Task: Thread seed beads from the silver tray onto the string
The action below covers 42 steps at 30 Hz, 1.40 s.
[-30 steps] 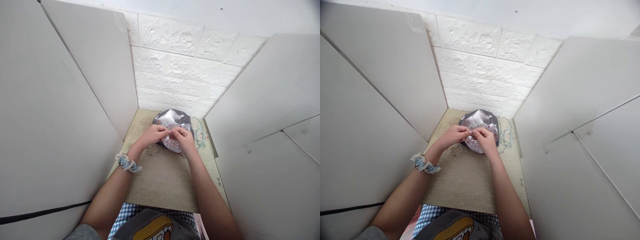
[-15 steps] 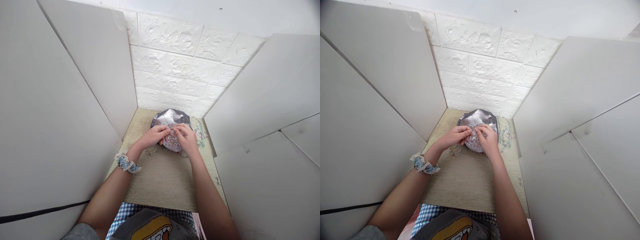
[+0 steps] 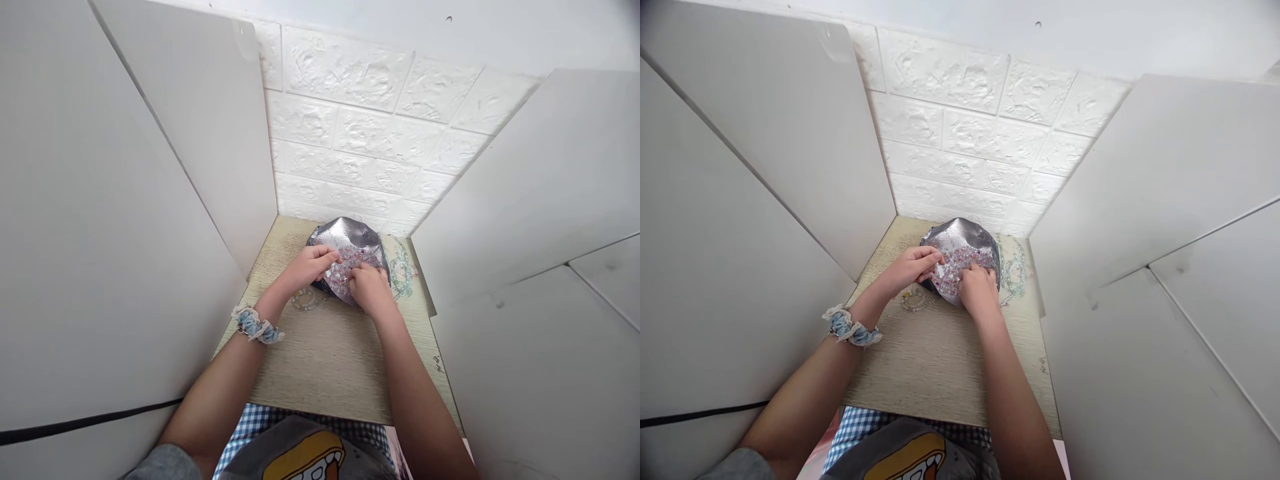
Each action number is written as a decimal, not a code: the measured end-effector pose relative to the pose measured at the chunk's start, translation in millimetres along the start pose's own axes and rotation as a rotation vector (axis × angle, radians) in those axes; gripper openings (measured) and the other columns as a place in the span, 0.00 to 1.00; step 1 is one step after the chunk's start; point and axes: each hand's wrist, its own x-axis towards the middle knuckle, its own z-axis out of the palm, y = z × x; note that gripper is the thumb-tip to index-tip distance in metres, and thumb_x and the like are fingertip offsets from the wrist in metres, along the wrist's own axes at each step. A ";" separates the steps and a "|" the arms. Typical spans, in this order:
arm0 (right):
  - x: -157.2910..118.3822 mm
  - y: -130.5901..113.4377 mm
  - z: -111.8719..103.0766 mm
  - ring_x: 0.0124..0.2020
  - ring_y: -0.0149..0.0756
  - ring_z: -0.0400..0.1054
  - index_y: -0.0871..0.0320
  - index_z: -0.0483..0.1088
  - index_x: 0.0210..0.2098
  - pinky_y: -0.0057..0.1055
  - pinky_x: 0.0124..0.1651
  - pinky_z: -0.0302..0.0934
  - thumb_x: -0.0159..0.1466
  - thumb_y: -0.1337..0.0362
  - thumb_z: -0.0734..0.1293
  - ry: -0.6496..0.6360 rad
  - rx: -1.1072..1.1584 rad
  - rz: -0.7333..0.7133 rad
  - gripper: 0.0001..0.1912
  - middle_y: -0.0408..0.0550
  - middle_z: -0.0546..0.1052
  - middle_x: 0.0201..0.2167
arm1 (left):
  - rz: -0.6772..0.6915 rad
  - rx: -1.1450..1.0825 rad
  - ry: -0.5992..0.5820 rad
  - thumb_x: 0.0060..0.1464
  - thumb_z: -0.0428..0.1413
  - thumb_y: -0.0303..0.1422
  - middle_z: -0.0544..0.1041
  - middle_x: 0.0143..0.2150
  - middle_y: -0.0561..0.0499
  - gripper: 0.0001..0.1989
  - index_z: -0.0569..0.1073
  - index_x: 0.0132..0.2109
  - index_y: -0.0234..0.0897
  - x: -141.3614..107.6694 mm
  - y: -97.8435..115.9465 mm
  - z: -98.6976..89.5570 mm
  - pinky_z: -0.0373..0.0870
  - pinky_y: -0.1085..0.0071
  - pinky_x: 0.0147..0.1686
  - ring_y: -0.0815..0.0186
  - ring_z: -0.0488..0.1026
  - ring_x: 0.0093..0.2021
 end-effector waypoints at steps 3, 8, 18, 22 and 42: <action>1.2 -0.4 1.7 0.39 0.37 0.62 0.60 0.68 0.29 0.37 0.45 0.47 0.58 0.71 0.53 -0.005 0.009 0.020 0.13 0.52 0.69 0.34 | 0.003 0.008 -0.005 0.48 0.46 0.41 0.55 0.17 0.58 0.14 0.66 0.31 0.34 -0.5 0.6 0.0 0.48 0.78 0.18 0.76 0.52 0.17; 4.7 -0.6 4.7 0.41 0.37 0.61 0.59 0.68 0.33 0.38 0.46 0.46 0.57 0.74 0.52 -0.043 0.038 0.053 0.15 0.52 0.68 0.35 | -0.006 0.027 0.004 0.49 0.46 0.41 0.55 0.16 0.58 0.14 0.66 0.30 0.33 -1.7 2.9 1.7 0.49 0.77 0.18 0.76 0.52 0.17; 4.6 -1.3 5.4 0.43 0.37 0.60 0.57 0.67 0.39 0.38 0.48 0.45 0.58 0.74 0.52 -0.061 0.023 0.042 0.17 0.52 0.67 0.37 | 0.005 0.071 -0.004 0.49 0.45 0.41 0.56 0.16 0.57 0.15 0.66 0.29 0.33 -1.9 3.0 2.1 0.50 0.77 0.18 0.76 0.53 0.17; 3.5 -1.9 5.9 0.42 0.37 0.60 0.54 0.67 0.40 0.38 0.47 0.45 0.58 0.73 0.51 -0.048 0.015 0.014 0.18 0.51 0.67 0.36 | 0.009 0.081 -0.010 0.49 0.45 0.42 0.56 0.16 0.58 0.15 0.66 0.29 0.33 -1.4 1.9 2.1 0.50 0.77 0.18 0.75 0.53 0.17; 6.6 -7.5 10.7 0.39 0.37 0.62 0.59 0.68 0.33 0.36 0.43 0.50 0.61 0.64 0.51 0.050 -0.055 0.043 0.15 0.52 0.69 0.35 | 0.022 0.127 -0.027 0.50 0.44 0.42 0.56 0.16 0.58 0.16 0.66 0.28 0.34 -0.8 0.5 2.2 0.50 0.76 0.19 0.75 0.53 0.17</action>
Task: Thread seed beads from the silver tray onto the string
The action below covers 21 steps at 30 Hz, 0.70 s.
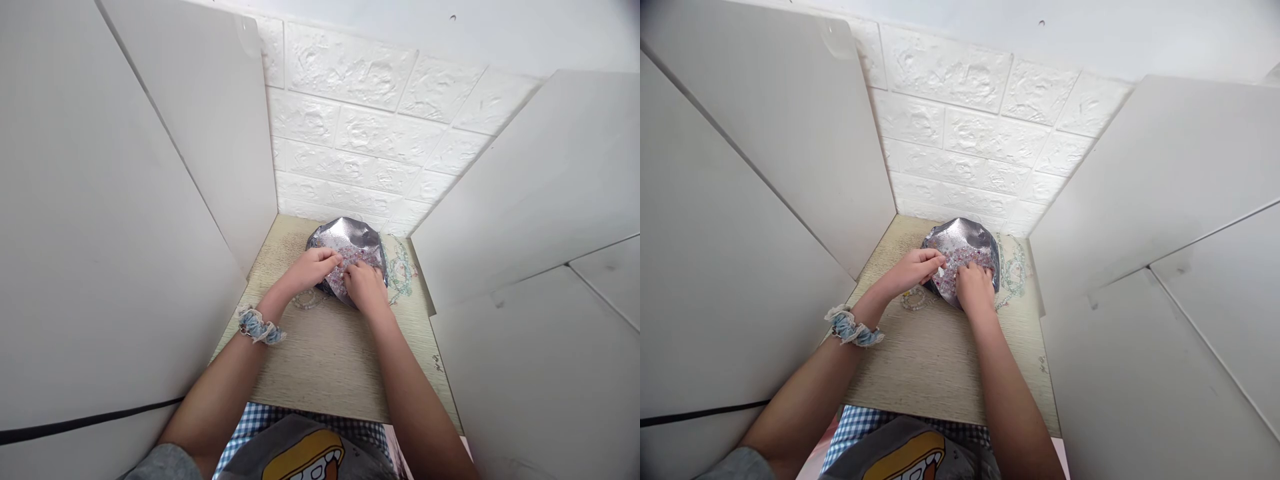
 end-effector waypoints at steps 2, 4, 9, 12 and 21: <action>0.5 -0.9 -0.5 0.38 0.37 0.63 0.60 0.68 0.33 0.34 0.43 0.51 0.62 0.63 0.51 -0.002 -0.006 0.026 0.16 0.53 0.69 0.35 | 0.002 0.007 -0.004 0.50 0.44 0.42 0.56 0.16 0.58 0.16 0.65 0.28 0.34 0.3 -0.3 0.3 0.49 0.76 0.19 0.75 0.53 0.17; 0.8 -1.5 -1.5 0.38 0.38 0.63 0.61 0.68 0.33 0.34 0.41 0.52 0.62 0.63 0.50 -0.004 -0.014 0.040 0.17 0.54 0.69 0.35 | 0.001 0.008 -0.006 0.50 0.44 0.42 0.56 0.16 0.58 0.16 0.66 0.28 0.34 0.5 -0.6 0.6 0.49 0.76 0.19 0.75 0.53 0.17; 0.8 -1.2 -4.0 0.37 0.38 0.64 0.62 0.68 0.33 0.33 0.40 0.53 0.61 0.66 0.51 -0.030 -0.038 0.034 0.16 0.55 0.69 0.35 | 0.001 0.018 -0.006 0.50 0.44 0.43 0.56 0.16 0.58 0.16 0.66 0.28 0.33 0.3 -1.5 0.9 0.49 0.76 0.19 0.75 0.53 0.17; 0.2 -0.7 -4.7 0.37 0.37 0.63 0.61 0.68 0.34 0.32 0.39 0.52 0.61 0.67 0.51 -0.038 -0.030 0.018 0.15 0.54 0.69 0.35 | 0.004 0.028 -0.006 0.50 0.44 0.42 0.56 0.16 0.58 0.16 0.66 0.28 0.33 0.2 -1.8 0.9 0.49 0.76 0.19 0.75 0.53 0.18; 0.3 -0.4 -2.9 0.37 0.36 0.63 0.56 0.68 0.37 0.32 0.39 0.51 0.61 0.66 0.53 -0.020 -0.004 -0.026 0.13 0.50 0.69 0.35 | 0.000 0.058 -0.005 0.50 0.43 0.42 0.56 0.16 0.58 0.15 0.64 0.27 0.34 0.0 0.6 0.7 0.50 0.76 0.19 0.75 0.53 0.18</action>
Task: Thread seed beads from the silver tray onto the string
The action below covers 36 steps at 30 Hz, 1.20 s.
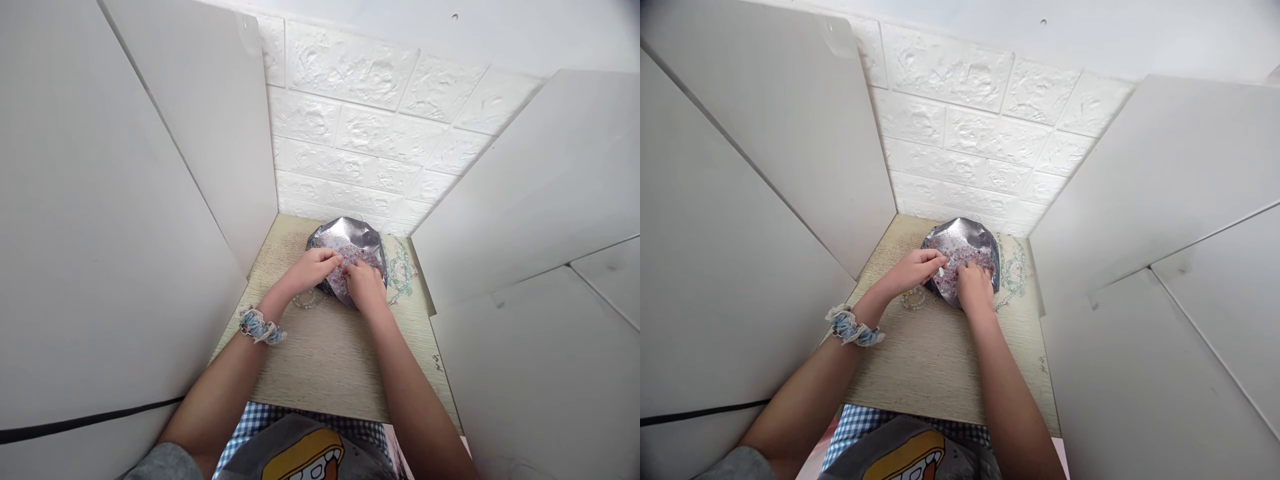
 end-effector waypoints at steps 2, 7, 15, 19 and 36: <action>0.6 -0.2 0.8 0.37 0.36 0.63 0.57 0.68 0.36 0.32 0.39 0.51 0.61 0.66 0.53 0.004 -0.008 -0.007 0.13 0.50 0.69 0.35 | -0.003 0.000 0.003 0.50 0.44 0.42 0.56 0.16 0.58 0.15 0.64 0.26 0.34 -0.2 0.2 0.2 0.50 0.76 0.19 0.75 0.53 0.18; 2.6 -0.9 3.0 0.37 0.36 0.62 0.59 0.67 0.34 0.32 0.40 0.52 0.62 0.66 0.51 0.006 -0.024 -0.014 0.14 0.51 0.69 0.35 | -0.006 -0.012 0.003 0.50 0.44 0.41 0.56 0.16 0.58 0.15 0.64 0.27 0.34 -0.5 -0.4 0.6 0.49 0.76 0.19 0.75 0.53 0.18; 6.4 -0.9 8.1 0.40 0.38 0.62 0.60 0.65 0.37 0.34 0.40 0.52 0.62 0.67 0.51 -0.008 -0.047 -0.013 0.13 0.52 0.69 0.37 | -0.001 -0.025 -0.001 0.50 0.44 0.42 0.56 0.16 0.58 0.15 0.65 0.28 0.34 0.9 -2.4 1.0 0.49 0.76 0.19 0.75 0.53 0.17; 7.2 -2.2 10.9 0.40 0.39 0.62 0.61 0.64 0.36 0.35 0.40 0.53 0.62 0.68 0.51 0.011 -0.072 -0.027 0.13 0.53 0.68 0.37 | 0.008 -0.010 0.005 0.50 0.44 0.42 0.57 0.15 0.58 0.15 0.65 0.28 0.34 1.0 -3.2 0.6 0.50 0.76 0.19 0.75 0.54 0.17; 2.6 -0.9 4.4 0.41 0.38 0.61 0.60 0.66 0.35 0.35 0.42 0.50 0.61 0.68 0.52 -0.001 -0.046 0.033 0.12 0.54 0.68 0.38 | -0.007 -0.015 0.023 0.49 0.44 0.43 0.60 0.15 0.57 0.17 0.67 0.29 0.34 2.7 -7.8 0.3 0.54 0.76 0.20 0.74 0.57 0.18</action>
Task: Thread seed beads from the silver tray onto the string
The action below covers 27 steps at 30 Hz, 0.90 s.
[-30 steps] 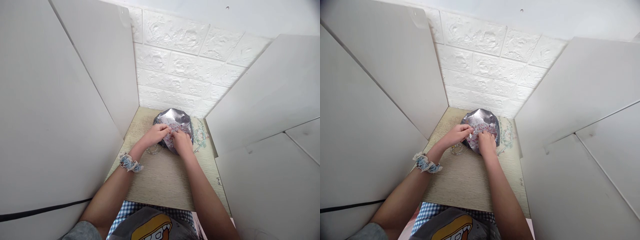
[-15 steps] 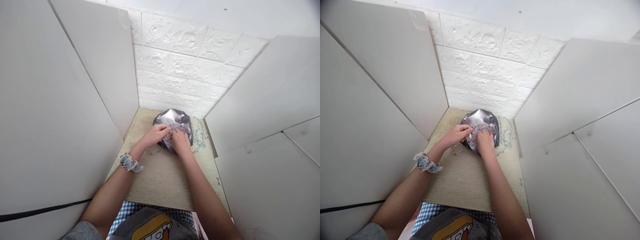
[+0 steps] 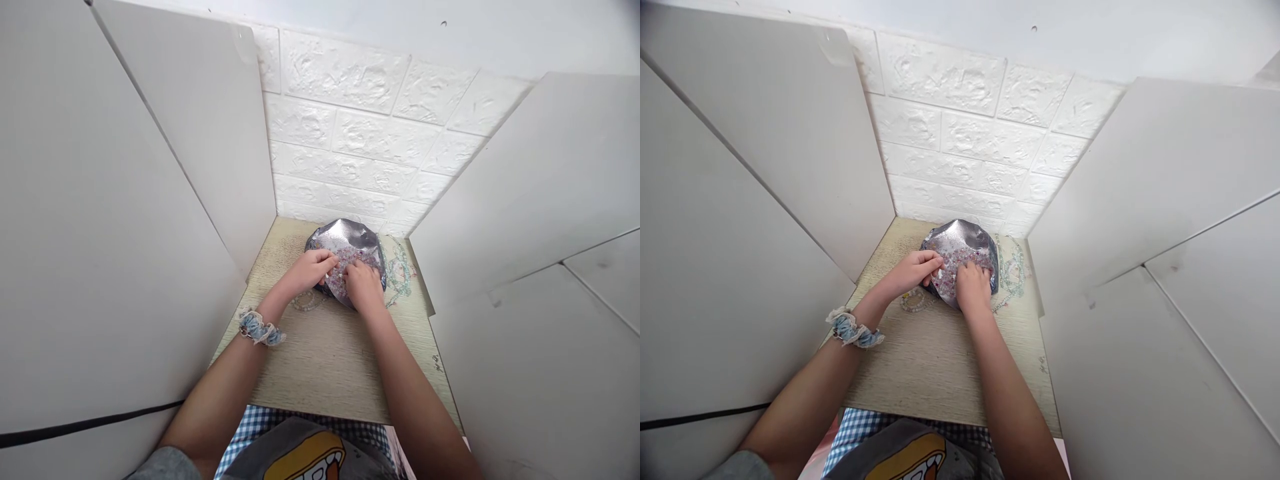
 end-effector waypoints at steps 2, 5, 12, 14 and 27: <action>0.3 -0.1 -1.2 0.41 0.37 0.61 0.60 0.66 0.35 0.35 0.42 0.50 0.61 0.68 0.52 -0.013 0.001 -0.004 0.13 0.53 0.68 0.38 | -0.005 0.005 -0.005 0.49 0.44 0.43 0.60 0.15 0.57 0.17 0.67 0.29 0.34 -0.6 1.0 -0.2 0.54 0.76 0.20 0.74 0.57 0.18; 0.2 -0.5 -2.4 0.41 0.37 0.61 0.60 0.66 0.36 0.34 0.42 0.50 0.61 0.68 0.52 -0.022 0.008 -0.006 0.12 0.53 0.68 0.38 | -0.012 -0.005 -0.006 0.49 0.44 0.43 0.59 0.15 0.57 0.16 0.67 0.29 0.34 -1.4 2.7 -0.4 0.55 0.76 0.21 0.74 0.57 0.18; -0.6 0.0 -1.5 0.42 0.37 0.61 0.59 0.65 0.37 0.34 0.43 0.50 0.60 0.69 0.52 -0.016 0.046 0.018 0.12 0.52 0.68 0.39 | -0.018 -0.036 -0.007 0.49 0.45 0.41 0.60 0.17 0.57 0.15 0.65 0.27 0.33 -1.2 6.0 -0.5 0.55 0.76 0.21 0.74 0.57 0.18; -0.3 0.9 -0.8 0.41 0.36 0.62 0.58 0.65 0.37 0.34 0.43 0.50 0.60 0.69 0.52 -0.019 0.055 0.024 0.12 0.51 0.68 0.39 | -0.014 -0.030 -0.008 0.49 0.45 0.41 0.60 0.17 0.57 0.15 0.65 0.27 0.33 -1.0 5.8 -0.6 0.55 0.76 0.21 0.75 0.58 0.18; 3.9 -0.8 -0.3 0.40 0.36 0.63 0.59 0.66 0.37 0.32 0.43 0.51 0.61 0.64 0.53 -0.022 0.057 0.034 0.12 0.52 0.69 0.38 | -0.012 0.024 -0.022 0.49 0.44 0.42 0.59 0.16 0.57 0.15 0.62 0.24 0.35 -2.5 5.9 -0.5 0.54 0.75 0.21 0.73 0.58 0.19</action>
